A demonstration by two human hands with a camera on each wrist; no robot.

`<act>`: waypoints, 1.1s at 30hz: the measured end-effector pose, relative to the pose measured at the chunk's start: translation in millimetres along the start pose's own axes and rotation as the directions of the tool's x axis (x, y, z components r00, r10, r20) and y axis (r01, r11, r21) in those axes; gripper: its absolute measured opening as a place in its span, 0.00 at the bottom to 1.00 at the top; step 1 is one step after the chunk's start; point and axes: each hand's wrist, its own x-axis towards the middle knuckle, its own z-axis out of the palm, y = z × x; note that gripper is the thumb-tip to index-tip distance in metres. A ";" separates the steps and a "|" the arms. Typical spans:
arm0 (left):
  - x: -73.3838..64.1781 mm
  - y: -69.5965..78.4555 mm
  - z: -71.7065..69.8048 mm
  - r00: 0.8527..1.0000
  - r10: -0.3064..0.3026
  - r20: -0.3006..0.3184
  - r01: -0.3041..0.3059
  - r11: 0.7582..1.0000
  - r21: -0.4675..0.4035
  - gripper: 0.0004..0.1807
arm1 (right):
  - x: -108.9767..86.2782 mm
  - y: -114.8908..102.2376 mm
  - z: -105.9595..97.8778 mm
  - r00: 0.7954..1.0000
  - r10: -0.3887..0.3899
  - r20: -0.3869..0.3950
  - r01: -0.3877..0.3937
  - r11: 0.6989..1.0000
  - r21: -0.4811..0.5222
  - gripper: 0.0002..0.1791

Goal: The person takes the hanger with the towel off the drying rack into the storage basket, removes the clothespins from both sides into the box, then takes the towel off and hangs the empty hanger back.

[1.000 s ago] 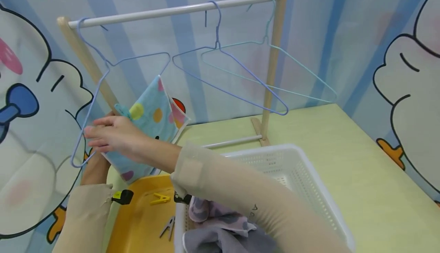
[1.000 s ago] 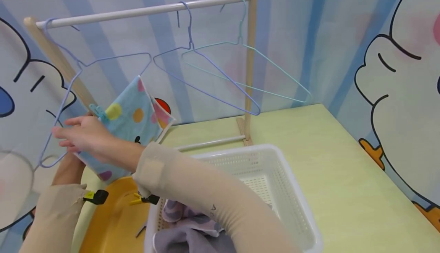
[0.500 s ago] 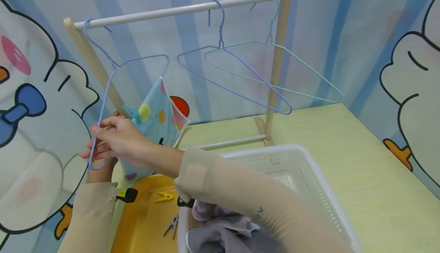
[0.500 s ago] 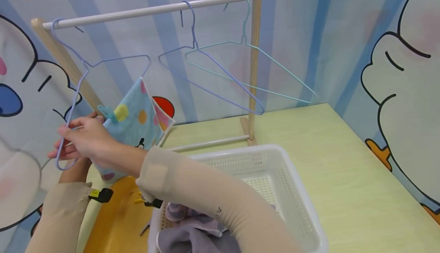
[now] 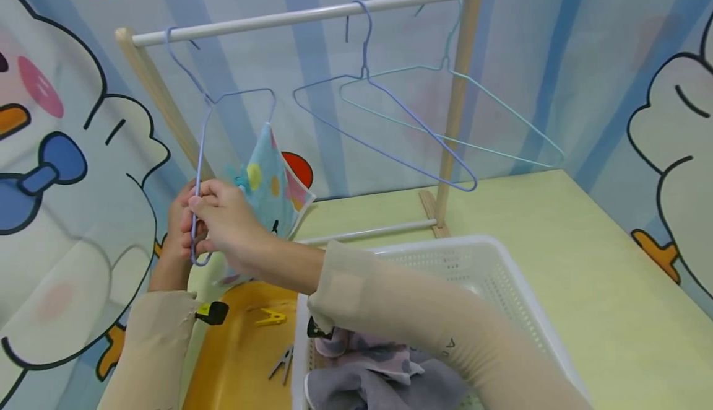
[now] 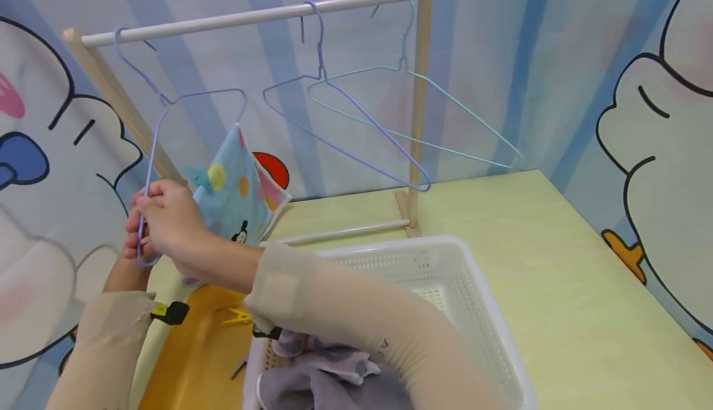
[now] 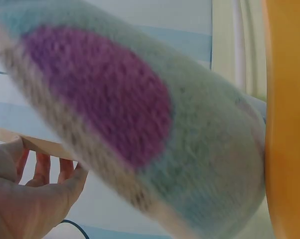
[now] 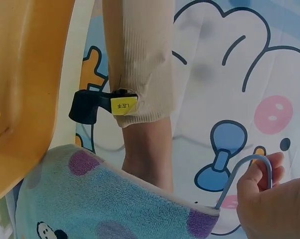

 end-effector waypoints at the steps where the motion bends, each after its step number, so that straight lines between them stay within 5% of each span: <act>1: 0.9 -1.8 -1.7 1.000 0.006 -0.007 -0.006 1.000 0.021 0.13 | -1.1 -1.6 -1.2 1.000 -0.004 -0.002 0.004 1.000 -0.005 0.07; 4: 5.5 -12.1 -8.1 0.999 0.049 -0.019 -0.044 0.980 0.196 0.09 | -3.3 -7.9 -5.6 1.000 -0.008 0.012 0.008 1.000 -0.015 0.08; 10: 9.3 -15.3 -8.1 1.000 0.021 -0.005 -0.019 0.971 0.239 0.29 | -4.5 -25.0 -14.6 0.998 -0.001 0.061 0.003 0.999 -0.040 0.08; 15: 9.0 -9.4 -4.5 1.000 -0.020 0.008 0.016 0.927 0.374 0.37 | -5.2 -41.7 -19.2 0.995 0.011 0.098 -0.009 1.000 -0.024 0.07; 24: 9.5 -13.2 -3.0 0.999 -0.011 0.042 0.003 0.981 0.194 0.29 | -19.2 -73.7 -33.0 0.991 0.050 0.125 -0.045 0.998 -0.046 0.08; 33: 7.5 -14.7 -0.5 1.000 0.016 0.026 -0.021 0.980 0.200 0.29 | -30.3 -98.3 -54.7 0.992 0.026 0.124 -0.018 0.998 -0.062 0.11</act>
